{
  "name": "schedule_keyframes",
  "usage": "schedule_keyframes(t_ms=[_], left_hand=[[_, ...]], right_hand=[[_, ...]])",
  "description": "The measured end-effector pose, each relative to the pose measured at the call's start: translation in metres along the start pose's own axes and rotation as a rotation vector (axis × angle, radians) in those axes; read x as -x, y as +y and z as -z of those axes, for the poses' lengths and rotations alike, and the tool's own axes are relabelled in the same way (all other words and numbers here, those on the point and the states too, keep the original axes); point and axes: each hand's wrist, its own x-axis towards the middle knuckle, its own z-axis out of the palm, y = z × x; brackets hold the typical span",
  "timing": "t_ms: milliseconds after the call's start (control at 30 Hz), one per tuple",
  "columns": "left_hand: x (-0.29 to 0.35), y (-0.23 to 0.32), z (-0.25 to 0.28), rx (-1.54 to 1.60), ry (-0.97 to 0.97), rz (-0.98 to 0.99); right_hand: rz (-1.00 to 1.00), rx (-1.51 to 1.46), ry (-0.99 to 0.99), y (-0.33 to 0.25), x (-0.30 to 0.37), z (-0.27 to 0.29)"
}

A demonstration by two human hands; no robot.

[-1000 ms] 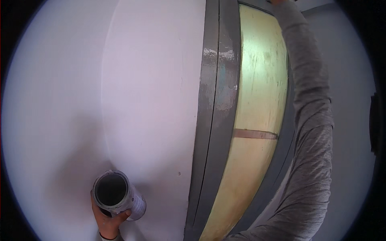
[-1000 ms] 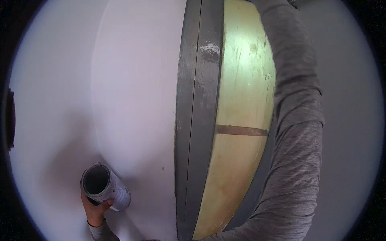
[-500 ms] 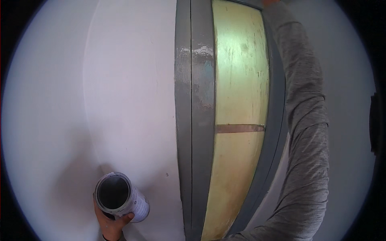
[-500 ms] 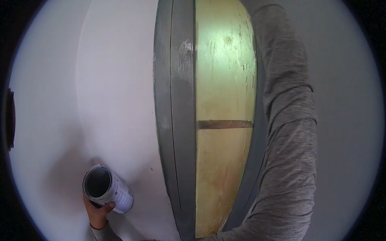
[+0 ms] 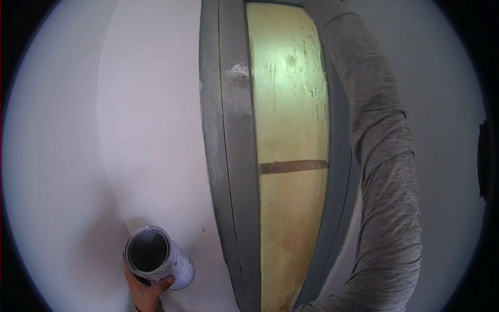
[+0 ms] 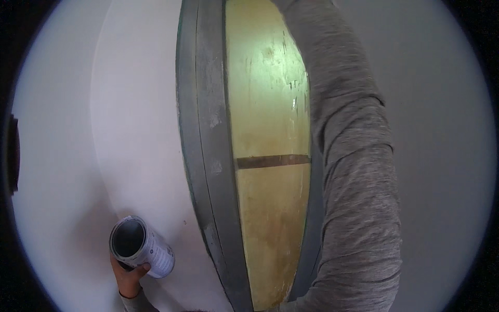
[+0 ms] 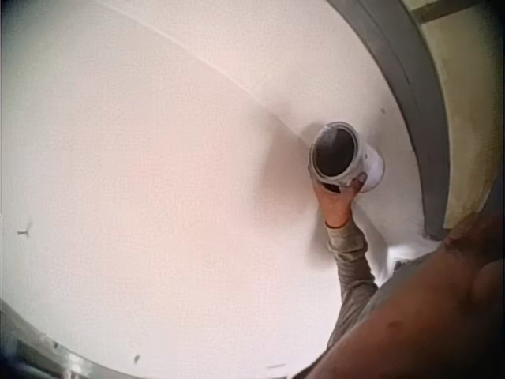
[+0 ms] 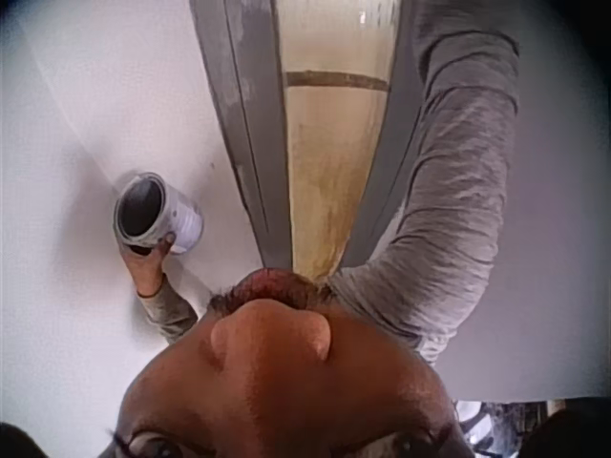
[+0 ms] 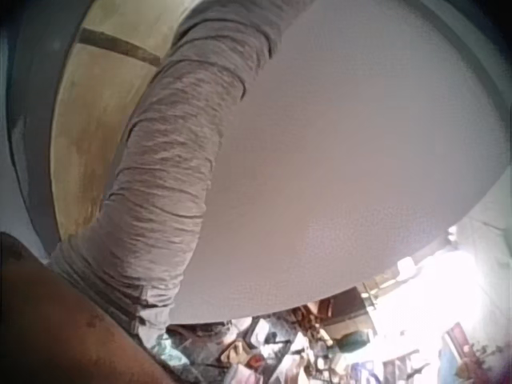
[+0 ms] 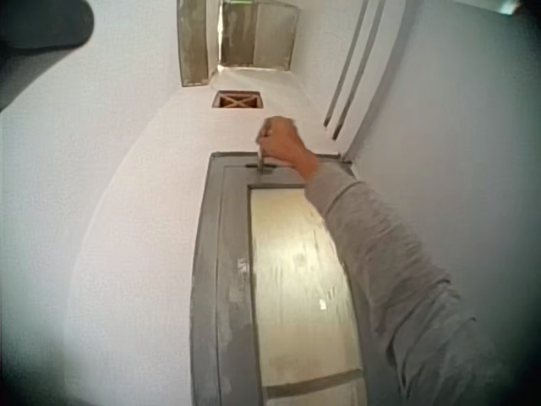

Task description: The person paints a window frame with grey paint using a paint brush.

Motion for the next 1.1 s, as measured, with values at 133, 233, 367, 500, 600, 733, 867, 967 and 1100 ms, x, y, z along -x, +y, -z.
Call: schedule_keyframes(t_ms=[133, 233, 367, 500, 600, 733, 867, 967, 1100], left_hand=[[-0.003, 0.010, -0.009, 0.020, -0.055, 0.006], [0.000, 0.015, -0.010, -0.028, -0.040, -0.003], [0.001, 0.015, -0.020, 0.039, -0.023, -0.019], [0.006, 0.017, -0.016, 0.022, -0.045, -0.036], [0.006, 0.010, -0.012, -0.018, -0.054, -0.027], [0.004, 0.006, -0.014, 0.042, -0.052, -0.033], [0.004, 0.006, -0.013, 0.012, -0.031, -0.041], [0.009, 0.009, -0.008, 0.023, -0.023, -0.028], [0.014, 0.032, -0.019, 0.067, -0.059, -0.008]], right_hand=[[-0.389, -0.343, 0.160, 0.099, 0.010, 0.057], [-0.280, -0.012, 0.231, 0.101, 0.030, 0.076], [-0.149, -0.231, 0.007, 0.110, 0.004, 0.061], [-0.268, 0.040, 0.166, 0.096, 0.038, 0.043], [-0.150, 0.368, 0.187, 0.098, 0.050, 0.074], [0.133, 0.394, 0.185, 0.111, 0.041, 0.054], [0.411, 0.355, 0.071, 0.031, 0.035, -0.022], [-0.143, -0.560, -0.059, 0.002, 0.042, 0.016], [-0.424, -0.202, 0.128, 0.089, 0.061, 0.073]])
